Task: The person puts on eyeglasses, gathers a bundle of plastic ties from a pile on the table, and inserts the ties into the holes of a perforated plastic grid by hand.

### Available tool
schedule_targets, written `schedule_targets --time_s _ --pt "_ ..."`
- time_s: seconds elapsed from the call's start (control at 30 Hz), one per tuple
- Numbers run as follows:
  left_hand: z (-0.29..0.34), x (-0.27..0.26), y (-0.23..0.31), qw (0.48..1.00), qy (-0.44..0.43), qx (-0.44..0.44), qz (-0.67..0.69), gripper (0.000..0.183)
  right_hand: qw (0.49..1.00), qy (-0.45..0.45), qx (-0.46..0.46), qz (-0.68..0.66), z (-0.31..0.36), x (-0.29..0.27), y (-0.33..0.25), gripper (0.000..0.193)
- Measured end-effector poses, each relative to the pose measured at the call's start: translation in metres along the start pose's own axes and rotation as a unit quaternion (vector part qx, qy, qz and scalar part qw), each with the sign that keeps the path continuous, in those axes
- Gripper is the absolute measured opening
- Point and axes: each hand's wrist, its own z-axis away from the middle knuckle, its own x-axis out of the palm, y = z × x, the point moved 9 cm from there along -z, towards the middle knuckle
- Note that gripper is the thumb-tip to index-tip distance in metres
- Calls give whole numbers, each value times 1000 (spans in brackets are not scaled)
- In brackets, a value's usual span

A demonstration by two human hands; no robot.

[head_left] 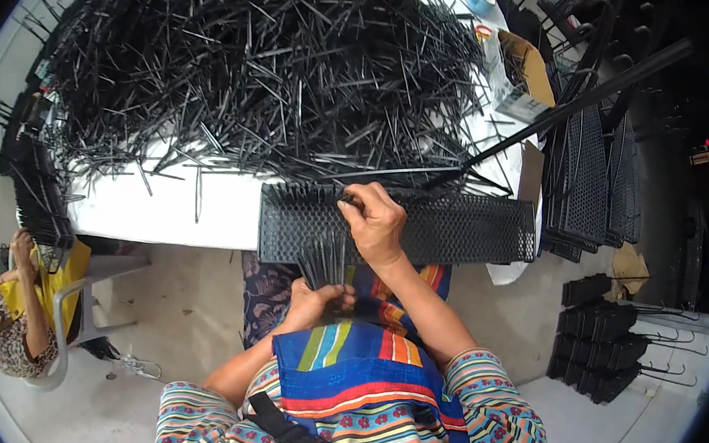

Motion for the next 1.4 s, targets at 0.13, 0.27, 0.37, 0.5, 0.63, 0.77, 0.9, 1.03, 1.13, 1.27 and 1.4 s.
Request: schedule_targets --time_s 0.13,0.27,0.37,0.5,0.63,0.77,0.9,1.03,1.13,1.27,1.4 --pt "-4 1 -8 999 -8 -39 37 14 996 2 -89 19 -5 5 -11 13" --pt "-3 -1 -13 997 -17 -46 56 14 987 -37 -98 118 -7 14 -16 10" --pt "2 0 -10 996 -15 -33 77 13 994 -22 -75 81 1 0 -19 8" --pt "9 12 7 996 -47 -9 73 15 959 -192 195 -77 39 10 46 17" --pt "4 27 18 995 -98 -3 18 22 892 -287 271 -222 78 37 74 16" --pt "-11 9 7 997 -42 -28 53 22 854 -244 350 -297 80 39 86 16" --pt "-13 9 -1 996 -39 -47 63 20 840 -235 377 -312 89 40 93 13" --pt "-10 8 -5 996 -34 -35 74 18 838 -240 381 -309 97 39 93 10" --pt "-5 9 -3 999 -18 -27 33 17 834 -245 383 -311 103 36 94 9" --pt "-7 8 -6 999 -25 -26 14 17 834 -241 384 -314 103 34 89 8" --pt "-9 10 -5 999 -29 -41 0 17 843 -233 388 -290 100 31 90 9"
